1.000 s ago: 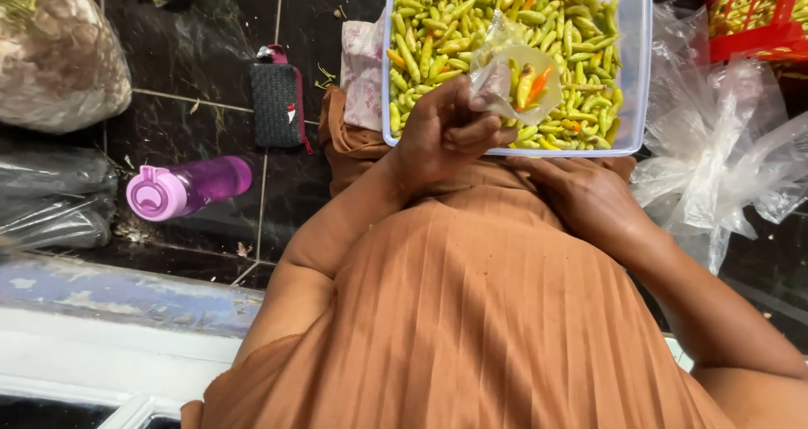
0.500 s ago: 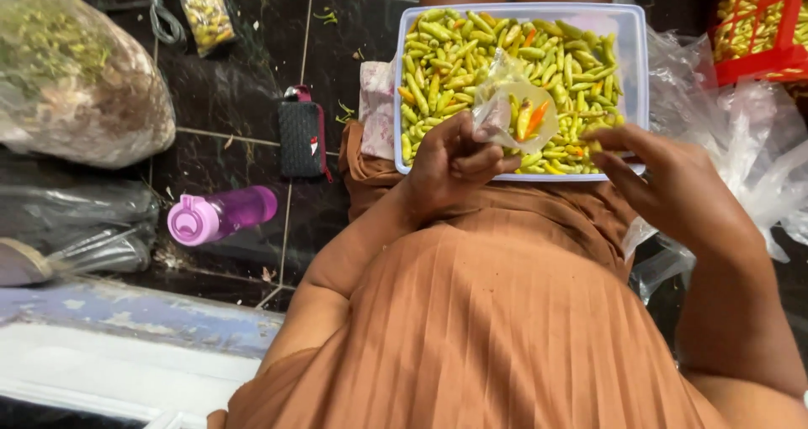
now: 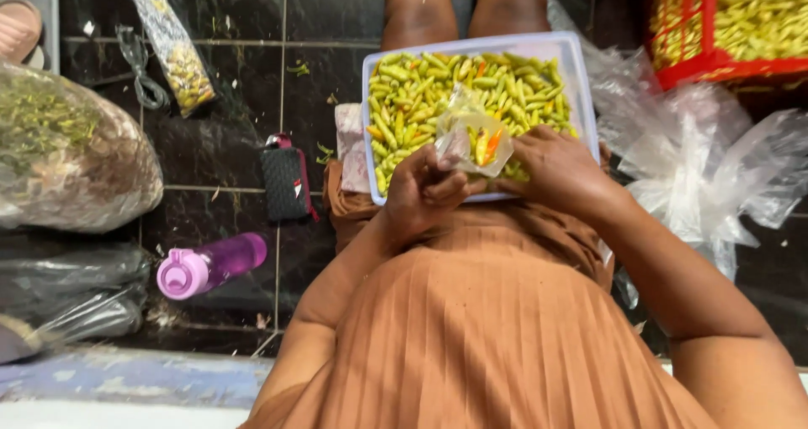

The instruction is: Packing green chilies into small plastic bags from a tray while sitting on the floor.

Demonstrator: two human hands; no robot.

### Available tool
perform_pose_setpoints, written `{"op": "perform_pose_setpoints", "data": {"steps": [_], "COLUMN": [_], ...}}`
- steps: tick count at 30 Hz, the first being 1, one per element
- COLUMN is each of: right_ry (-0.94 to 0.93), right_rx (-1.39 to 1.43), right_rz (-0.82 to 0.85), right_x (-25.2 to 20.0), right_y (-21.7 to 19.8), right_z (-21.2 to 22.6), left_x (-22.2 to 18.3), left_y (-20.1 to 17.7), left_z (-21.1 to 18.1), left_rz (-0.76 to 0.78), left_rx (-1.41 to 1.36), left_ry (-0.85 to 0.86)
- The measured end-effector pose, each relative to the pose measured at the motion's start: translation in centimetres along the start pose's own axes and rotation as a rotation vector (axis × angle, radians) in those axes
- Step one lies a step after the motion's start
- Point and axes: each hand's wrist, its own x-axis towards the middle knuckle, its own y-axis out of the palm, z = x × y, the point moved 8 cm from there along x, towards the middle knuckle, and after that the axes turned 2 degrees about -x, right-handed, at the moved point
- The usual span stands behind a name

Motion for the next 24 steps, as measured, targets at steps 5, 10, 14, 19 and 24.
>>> {"op": "perform_pose_setpoints", "data": {"steps": [5, 10, 14, 19, 24], "right_ry": [0.048, -0.016, 0.11, 0.209, 0.016], "right_rx": [0.036, 0.258, 0.33, 0.383, 0.3], "right_rz": [0.001, -0.126, -0.11, -0.109, -0.156], "right_x": [0.7, 2.0, 1.0, -0.5, -1.0], "right_y": [2.4, 2.2, -5.8, -14.3, -17.5], "right_z": [-3.1, -6.7, -4.1, -0.3, 5.0], "left_x": [-0.2, 0.0, 0.1, 0.6, 0.9], "left_y": [-0.8, -2.2, -1.6, -0.9, 0.1], "left_z": [0.0, -0.2, -0.4, -0.3, -0.1], "left_rz": [-0.015, -0.042, -0.065, -0.11, -0.091], "left_rx": [0.011, 0.039, 0.067, 0.103, 0.143], "left_ry": [0.004, 0.013, 0.035, 0.088, 0.091]}}
